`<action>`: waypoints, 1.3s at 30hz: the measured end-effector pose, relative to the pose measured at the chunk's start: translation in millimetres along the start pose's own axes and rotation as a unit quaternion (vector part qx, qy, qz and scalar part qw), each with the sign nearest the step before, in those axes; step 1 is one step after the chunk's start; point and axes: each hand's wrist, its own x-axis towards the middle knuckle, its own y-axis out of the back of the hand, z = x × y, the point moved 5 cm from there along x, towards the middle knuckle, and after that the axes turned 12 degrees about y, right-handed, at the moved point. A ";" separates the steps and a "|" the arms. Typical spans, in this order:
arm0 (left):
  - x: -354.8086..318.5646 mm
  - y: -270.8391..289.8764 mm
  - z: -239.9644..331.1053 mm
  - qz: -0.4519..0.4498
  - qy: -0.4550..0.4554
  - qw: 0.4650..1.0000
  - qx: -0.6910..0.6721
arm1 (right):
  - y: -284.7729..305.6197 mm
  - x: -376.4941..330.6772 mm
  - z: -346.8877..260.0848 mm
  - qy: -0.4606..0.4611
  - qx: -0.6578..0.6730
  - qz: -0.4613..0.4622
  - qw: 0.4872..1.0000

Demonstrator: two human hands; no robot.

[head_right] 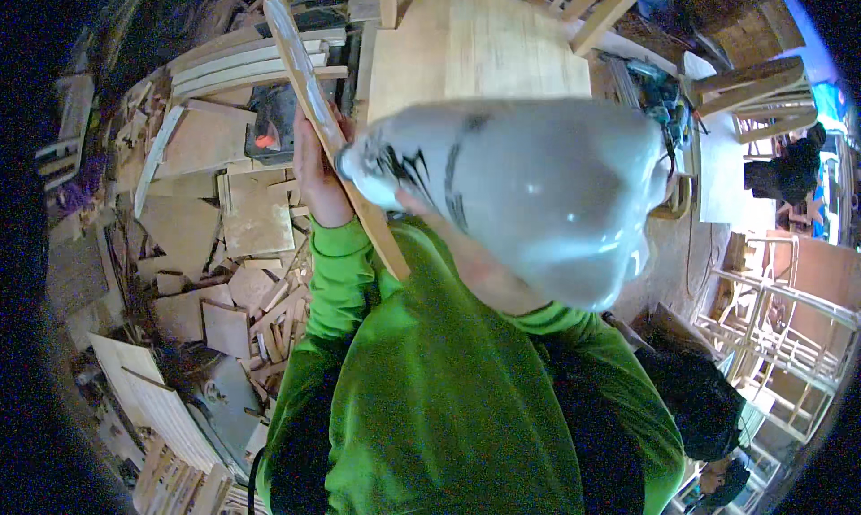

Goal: Applying glue and using a pneumatic nail gun to assemble wooden chair components.

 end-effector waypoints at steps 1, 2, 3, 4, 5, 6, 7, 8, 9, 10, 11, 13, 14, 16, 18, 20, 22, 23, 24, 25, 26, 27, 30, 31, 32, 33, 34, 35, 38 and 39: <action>1.6 1.5 -2.4 0.004 0.032 0.999 -0.031 | 7.8 -12.5 -15.5 -0.005 0.008 -0.003 1.000; 2.3 1.9 -4.7 0.006 0.065 0.996 -0.062 | 6.0 -12.6 -11.7 -0.011 0.016 -0.005 1.000; 0.4 2.4 -0.8 0.029 0.077 0.996 -0.035 | 2.0 -12.0 -6.1 -0.019 0.022 -0.006 1.000; 0.9 3.4 -2.7 0.030 0.079 0.996 -0.033 | 0.2 -7.7 4.7 -0.026 0.027 -0.006 0.999; 2.6 4.1 -0.4 0.031 0.023 0.999 -0.018 | 5.9 -14.4 -1.5 -0.034 0.032 -0.006 0.999; 3.6 2.4 2.7 0.028 -0.033 0.999 -0.003 | 0.8 -6.4 15.3 -0.041 0.035 -0.002 0.999; 1.5 1.0 3.2 0.025 -0.030 0.999 0.000 | 3.8 -5.2 21.1 -0.047 0.038 0.001 0.998; -1.9 -1.1 4.8 0.013 -0.023 1.000 -0.005 | 9.9 -18.3 4.8 -0.054 0.040 0.003 0.998; -2.9 -2.8 5.8 0.001 -0.018 1.000 -0.010 | 12.2 -20.2 5.0 -0.059 0.044 0.005 0.997; 2.7 1.0 5.3 0.008 -0.038 0.999 0.012 | 3.6 -4.9 33.4 -0.064 0.048 0.007 0.997; 4.3 1.2 5.5 0.017 -0.034 0.999 0.002 | 3.1 -10.9 28.0 -0.069 0.053 0.008 0.996; 8.1 3.0 3.7 0.016 -0.006 0.998 -0.057 | 16.7 -25.2 13.1 -0.081 0.064 0.003 0.995; 9.2 4.8 3.5 0.015 0.010 0.997 -0.072 | 14.4 -28.7 10.7 -0.086 0.070 0.000 0.994; 14.0 5.1 -0.6 0.026 0.025 0.995 -0.094 | 24.7 -40.0 0.9 -0.096 0.079 0.001 0.992; 16.6 4.7 -0.6 0.002 0.010 0.996 -0.091 | 21.9 -40.2 10.0 -0.109 0.087 0.004 0.990; 16.7 5.0 2.0 0.009 -0.019 0.998 -0.054 | 27.8 -44.0 11.4 -0.122 0.094 0.009 0.988; 14.1 3.4 6.8 0.061 -0.022 0.998 -0.024 | 26.2 -46.0 14.3 -0.134 0.099 0.013 0.986; 15.6 5.7 6.4 0.061 -0.027 0.997 -0.028 | 26.9 -46.8 15.8 -0.140 0.101 0.014 0.985; 18.4 11.0 4.8 0.063 -0.034 0.997 -0.032 | 30.0 -53.2 11.8 -0.145 0.105 0.014 0.984; 19.3 11.3 6.5 0.063 -0.029 0.995 -0.072 | 17.2 -35.9 47.3 -0.150 0.110 0.013 0.982; 21.4 13.5 5.3 0.063 -0.028 0.995 -0.073 | 16.6 -38.7 47.0 -0.155 0.114 0.012 0.981; 24.7 20.6 6.2 0.062 -0.027 0.994 -0.090 | 30.3 -59.3 10.3 -0.165 0.121 0.005 0.979; 30.9 23.3 1.6 0.048 -0.031 0.994 -0.090 | 41.2 -62.8 15.4 -0.178 0.135 0.000 0.975; 31.4 24.8 1.2 0.045 -0.036 0.994 -0.093 | 38.7 -64.5 18.3 -0.186 0.140 -0.001 0.973; 31.1 26.1 0.8 0.041 -0.041 0.994 -0.095 | 39.0 -67.1 19.8 -0.193 0.144 -0.001 0.971; 29.9 22.3 2.8 0.040 -0.037 0.994 -0.096 | 34.3 -66.7 23.9 -0.199 0.147 -0.001 0.969; 27.8 19.6 5.8 0.085 -0.031 0.992 -0.091 | 29.6 -68.2 24.9 -0.205 0.149 -0.001 0.967; 25.8 20.1 6.8 0.129 -0.024 0.988 -0.086 | 27.2 -68.7 27.3 -0.211 0.152 -0.001 0.966; 33.8 31.6 2.2 0.124 -0.030 0.987 -0.093 | 35.4 -72.6 23.4 -0.225 0.168 -0.009 0.960; 36.3 34.4 -0.9 0.119 -0.039 0.986 -0.109 | 36.2 -75.2 22.5 -0.229 0.175 -0.013 0.958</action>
